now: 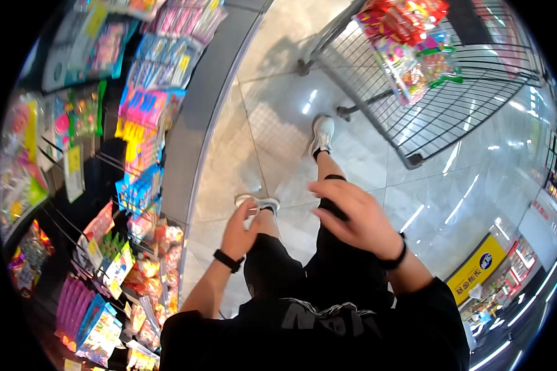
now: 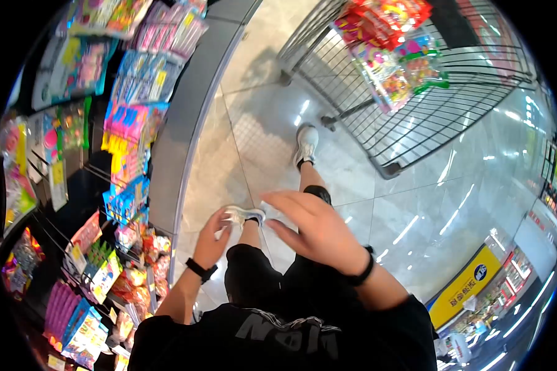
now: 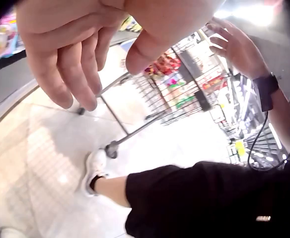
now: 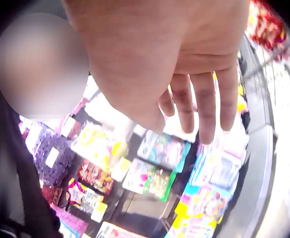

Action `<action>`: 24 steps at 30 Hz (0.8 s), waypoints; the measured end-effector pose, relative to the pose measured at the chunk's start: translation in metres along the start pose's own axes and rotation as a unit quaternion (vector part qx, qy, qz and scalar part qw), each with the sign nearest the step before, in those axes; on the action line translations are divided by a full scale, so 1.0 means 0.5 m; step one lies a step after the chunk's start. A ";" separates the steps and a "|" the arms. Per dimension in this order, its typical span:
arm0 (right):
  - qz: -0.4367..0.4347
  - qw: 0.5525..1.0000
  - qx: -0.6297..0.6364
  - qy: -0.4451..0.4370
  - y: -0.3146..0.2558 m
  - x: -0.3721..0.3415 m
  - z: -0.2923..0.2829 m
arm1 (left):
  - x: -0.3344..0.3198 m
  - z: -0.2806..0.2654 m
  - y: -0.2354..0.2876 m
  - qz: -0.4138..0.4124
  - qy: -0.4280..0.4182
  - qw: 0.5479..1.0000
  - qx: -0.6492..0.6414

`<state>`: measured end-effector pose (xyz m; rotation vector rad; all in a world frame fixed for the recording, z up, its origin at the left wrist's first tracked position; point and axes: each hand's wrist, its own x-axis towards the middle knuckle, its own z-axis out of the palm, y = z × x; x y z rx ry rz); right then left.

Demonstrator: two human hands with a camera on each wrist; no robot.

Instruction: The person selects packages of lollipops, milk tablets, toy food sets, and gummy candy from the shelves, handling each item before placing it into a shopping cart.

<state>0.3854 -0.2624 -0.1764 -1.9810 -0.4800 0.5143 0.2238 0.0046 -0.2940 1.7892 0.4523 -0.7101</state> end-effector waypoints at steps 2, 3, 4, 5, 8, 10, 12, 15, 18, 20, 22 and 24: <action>0.044 0.998 -0.034 0.039 -0.034 -0.040 -0.135 | 0.046 0.056 0.132 0.024 -0.035 0.998 -0.052; 0.064 0.995 -0.017 0.075 -0.043 -0.049 -0.199 | 0.068 0.087 0.196 0.035 -0.041 0.996 -0.064; 0.098 0.988 -0.047 0.113 -0.049 -0.055 -0.255 | 0.096 0.119 0.261 0.048 -0.046 0.995 -0.077; 0.113 0.982 -0.075 0.127 -0.042 -0.058 -0.313 | 0.119 0.150 0.328 0.068 -0.049 0.988 -0.129; 0.129 0.970 -0.147 0.146 0.021 -0.031 -0.461 | 0.178 0.233 0.513 0.100 -0.072 0.958 -0.259; 0.130 0.962 -0.192 0.144 0.096 -0.002 -0.532 | 0.235 0.284 0.610 0.102 -0.102 0.938 -0.317; 0.133 0.953 -0.231 0.142 0.179 0.024 -0.582 | 0.309 0.338 0.673 0.047 -0.086 0.928 -0.358; 0.165 0.945 -0.213 0.185 0.259 0.052 -0.613 | 0.477 0.445 0.690 -0.091 -0.028 0.913 -0.396; 0.240 0.939 -0.067 0.235 0.314 0.056 -0.615 | 0.701 0.555 0.591 -0.170 -0.001 0.964 -0.203; 0.255 0.922 0.017 0.290 0.294 0.055 -0.596 | 0.767 0.606 0.571 -0.169 0.099 0.979 -0.062; 0.256 0.916 0.044 0.307 0.275 0.032 -0.583 | 0.789 0.610 0.580 -0.221 0.074 0.967 -0.106; 0.257 0.904 0.054 0.337 0.262 0.005 -0.568 | 0.829 0.634 0.528 -0.210 0.043 0.970 -0.113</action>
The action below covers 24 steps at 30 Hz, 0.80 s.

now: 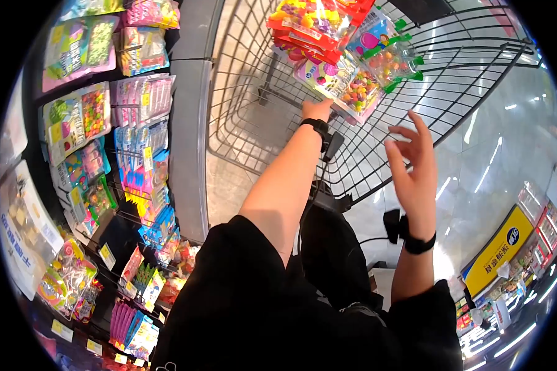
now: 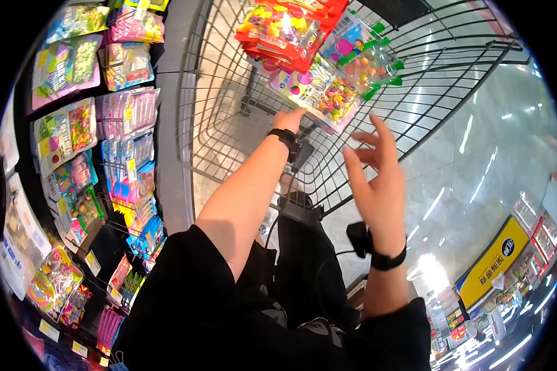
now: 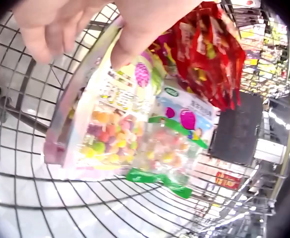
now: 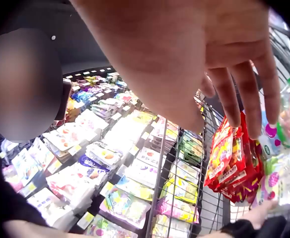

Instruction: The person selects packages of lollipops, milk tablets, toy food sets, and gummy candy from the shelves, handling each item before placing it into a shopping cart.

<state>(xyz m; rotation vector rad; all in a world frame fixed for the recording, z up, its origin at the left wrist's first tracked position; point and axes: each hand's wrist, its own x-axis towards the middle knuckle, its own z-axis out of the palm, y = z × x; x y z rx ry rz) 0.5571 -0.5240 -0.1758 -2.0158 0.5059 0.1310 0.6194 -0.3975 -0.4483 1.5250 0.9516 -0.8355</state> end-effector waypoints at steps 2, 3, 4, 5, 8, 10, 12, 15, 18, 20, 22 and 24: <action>0.004 1.000 0.003 0.007 0.010 -0.023 -0.006 | 0.031 0.033 -0.026 0.025 -0.005 0.999 -0.031; 0.007 1.000 -0.001 0.005 0.017 -0.033 -0.010 | 0.031 0.051 -0.033 0.042 0.009 0.997 -0.061; 0.013 1.000 -0.017 0.003 0.026 -0.040 -0.012 | 0.032 0.063 -0.040 0.060 0.023 0.994 -0.091; 0.019 0.999 -0.034 -0.001 0.034 -0.046 -0.012 | 0.036 0.071 -0.043 0.046 0.012 0.993 -0.105; 0.031 0.998 -0.047 -0.025 0.059 -0.071 -0.008 | 0.003 0.083 0.019 0.007 -0.016 0.988 -0.151; 0.035 0.997 -0.043 -0.051 0.063 -0.088 -0.004 | -0.008 0.100 0.038 0.016 0.001 0.979 -0.202; 0.027 0.997 -0.040 -0.054 0.079 -0.102 0.001 | 0.038 0.138 0.010 0.134 -0.066 0.940 -0.308; 0.042 0.996 -0.041 -0.066 0.088 -0.116 0.007 | 0.069 0.190 -0.006 0.076 0.010 0.957 -0.280; 0.037 0.996 -0.048 -0.070 0.078 -0.115 0.009 | 0.073 0.188 -0.011 0.102 -0.007 0.962 -0.254; 0.023 0.997 -0.036 -0.058 0.085 -0.117 0.011 | 0.055 0.161 -0.003 0.042 -0.051 0.964 -0.259; 0.018 0.998 -0.026 -0.047 0.088 -0.123 0.015 | 0.016 0.140 -0.003 0.001 -0.053 0.960 -0.275; 0.019 0.999 -0.014 -0.040 0.088 -0.124 0.029 | -0.045 0.103 0.008 -0.005 -0.070 0.961 -0.266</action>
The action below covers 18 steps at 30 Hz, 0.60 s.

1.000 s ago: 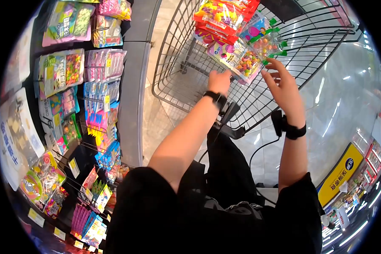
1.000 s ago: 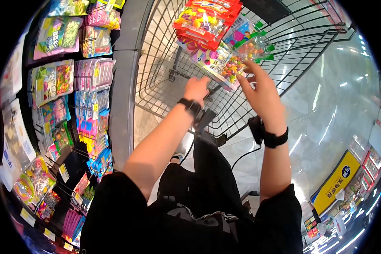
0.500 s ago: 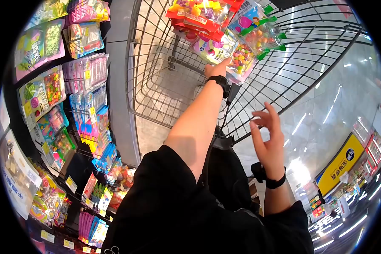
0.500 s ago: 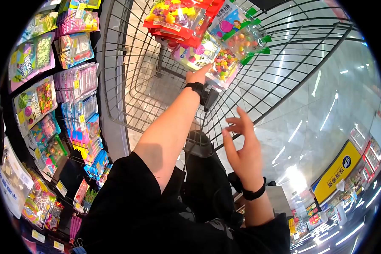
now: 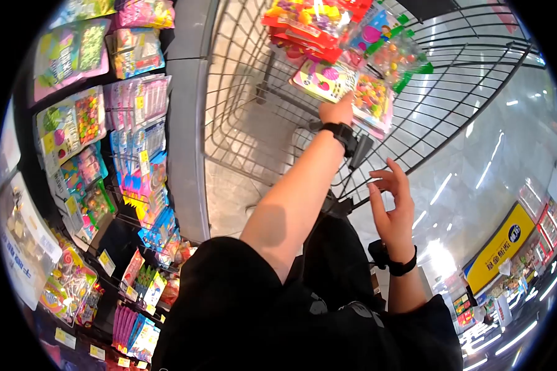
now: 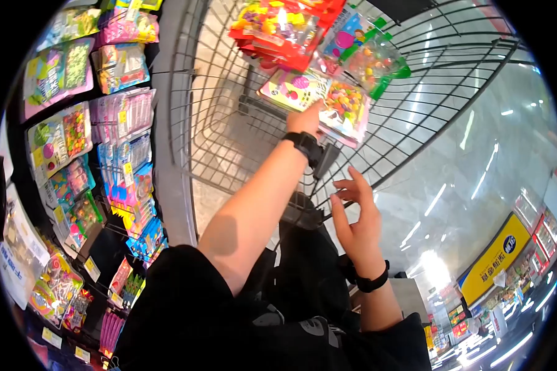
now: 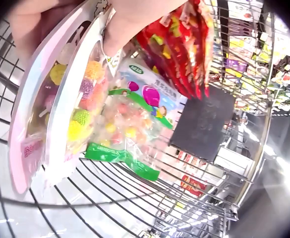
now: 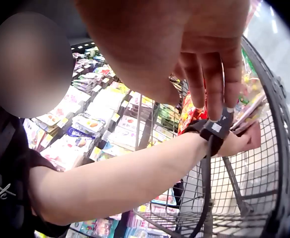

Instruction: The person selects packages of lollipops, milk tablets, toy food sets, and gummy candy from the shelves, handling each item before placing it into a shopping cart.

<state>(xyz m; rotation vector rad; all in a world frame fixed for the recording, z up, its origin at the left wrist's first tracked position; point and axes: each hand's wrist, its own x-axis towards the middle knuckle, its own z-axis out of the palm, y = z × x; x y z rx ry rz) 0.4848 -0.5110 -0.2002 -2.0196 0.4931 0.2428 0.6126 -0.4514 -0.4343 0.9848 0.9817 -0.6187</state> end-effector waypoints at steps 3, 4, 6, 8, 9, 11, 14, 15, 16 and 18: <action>-0.020 0.999 -0.005 0.029 -0.021 -0.009 0.016 | -0.139 -0.025 0.062 -0.048 0.014 0.996 -0.077; -0.024 0.999 -0.004 0.041 -0.034 -0.012 0.023 | -0.184 -0.035 0.086 -0.053 0.019 0.997 -0.058; -0.052 0.996 0.000 0.072 -0.039 -0.024 0.031 | -0.196 -0.081 0.062 -0.002 -0.006 0.999 -0.053; -0.094 0.990 0.005 0.107 -0.050 -0.037 0.035 | -0.266 -0.114 0.085 0.067 -0.015 0.995 -0.067; -0.120 0.985 0.026 0.121 -0.051 -0.042 0.036 | -0.305 -0.130 0.098 0.110 -0.003 0.992 -0.056; -0.162 0.976 -0.011 0.142 -0.065 -0.051 0.040 | -0.373 -0.179 0.119 0.181 -0.007 0.983 -0.035; -0.194 0.969 -0.074 0.132 -0.105 -0.062 0.068 | -0.468 -0.284 0.128 0.265 -0.063 0.962 -0.015; -0.201 0.970 -0.069 0.121 -0.104 -0.067 0.082 | -0.504 -0.320 0.138 0.316 -0.069 0.946 -0.002; -0.215 0.968 -0.075 0.107 -0.111 -0.076 0.100 | -0.536 -0.363 0.144 0.366 -0.075 0.928 0.013; -0.230 0.963 -0.125 0.067 -0.141 -0.106 0.146 | -0.581 -0.464 0.136 0.349 -0.114 0.930 -0.005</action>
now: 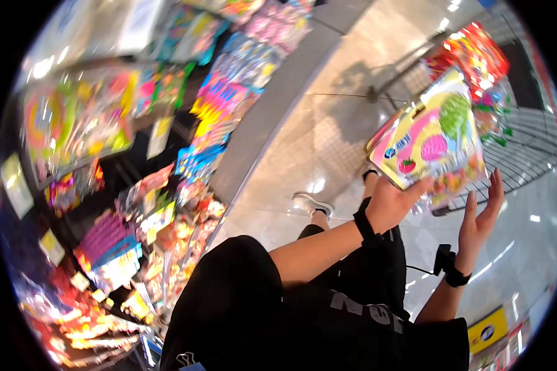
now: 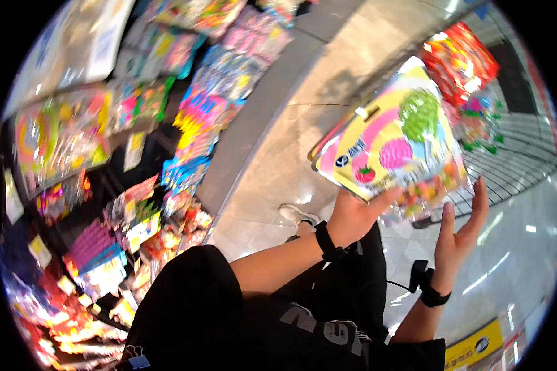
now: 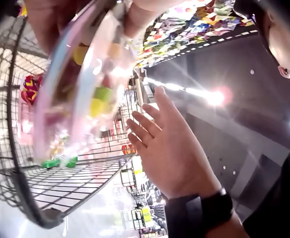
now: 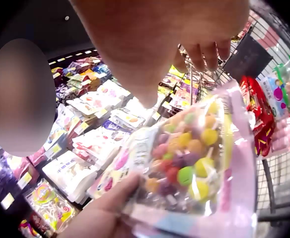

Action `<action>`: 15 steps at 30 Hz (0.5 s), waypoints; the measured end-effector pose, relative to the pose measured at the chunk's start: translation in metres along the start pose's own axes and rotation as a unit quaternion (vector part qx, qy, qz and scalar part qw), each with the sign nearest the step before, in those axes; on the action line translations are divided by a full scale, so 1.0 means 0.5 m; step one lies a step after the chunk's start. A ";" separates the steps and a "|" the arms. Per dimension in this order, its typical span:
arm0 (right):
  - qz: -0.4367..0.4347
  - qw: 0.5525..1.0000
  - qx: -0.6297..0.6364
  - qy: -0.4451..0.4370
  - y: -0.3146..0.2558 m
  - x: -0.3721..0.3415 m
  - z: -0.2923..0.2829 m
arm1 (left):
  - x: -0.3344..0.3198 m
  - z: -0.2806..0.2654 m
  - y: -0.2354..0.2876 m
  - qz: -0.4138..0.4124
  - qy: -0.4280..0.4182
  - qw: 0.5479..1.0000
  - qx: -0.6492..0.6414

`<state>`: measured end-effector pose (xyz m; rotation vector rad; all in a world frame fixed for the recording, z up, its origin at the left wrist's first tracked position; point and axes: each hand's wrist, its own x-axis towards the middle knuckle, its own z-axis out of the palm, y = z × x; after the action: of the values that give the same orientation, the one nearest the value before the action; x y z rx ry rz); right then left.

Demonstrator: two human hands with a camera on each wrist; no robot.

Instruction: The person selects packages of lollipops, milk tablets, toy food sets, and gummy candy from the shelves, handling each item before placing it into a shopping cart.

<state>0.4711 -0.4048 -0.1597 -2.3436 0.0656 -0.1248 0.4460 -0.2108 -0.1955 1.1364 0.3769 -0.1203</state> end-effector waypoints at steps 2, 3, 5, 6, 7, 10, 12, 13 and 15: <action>0.033 0.994 0.026 -0.097 -0.043 -0.043 0.040 | -0.061 -0.110 0.016 -0.014 -0.046 0.998 -0.030; 0.078 0.983 0.042 -0.159 -0.062 -0.072 0.060 | -0.089 -0.162 0.030 -0.009 -0.058 0.998 -0.020; 0.058 0.975 0.057 -0.205 -0.079 -0.132 0.124 | -0.160 -0.265 0.037 -0.031 -0.043 0.998 -0.022; 0.078 0.949 0.078 -0.295 -0.102 -0.149 0.149 | -0.196 -0.318 0.037 -0.009 -0.025 1.000 0.005; 0.100 0.914 0.096 -0.382 -0.126 -0.168 0.172 | -0.235 -0.368 0.042 -0.052 -0.008 0.999 -0.009; 0.157 0.833 0.178 -0.499 -0.203 -0.266 0.254 | -0.366 -0.498 0.054 -0.135 0.038 0.990 -0.004; 0.218 0.789 0.288 -0.497 -0.237 -0.349 0.309 | -0.449 -0.550 0.070 -0.126 0.086 0.988 0.000; 0.216 0.785 0.277 -0.511 -0.248 -0.381 0.328 | -0.489 -0.578 0.077 -0.155 0.103 0.982 -0.004; 0.210 0.769 0.295 -0.527 -0.272 -0.436 0.366 | -0.555 -0.623 0.068 -0.167 0.141 0.976 -0.019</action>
<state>0.2761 -0.1615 -0.2052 -1.4288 -0.0122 1.2105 0.1249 0.0577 -0.1822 1.0454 0.8196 -0.2467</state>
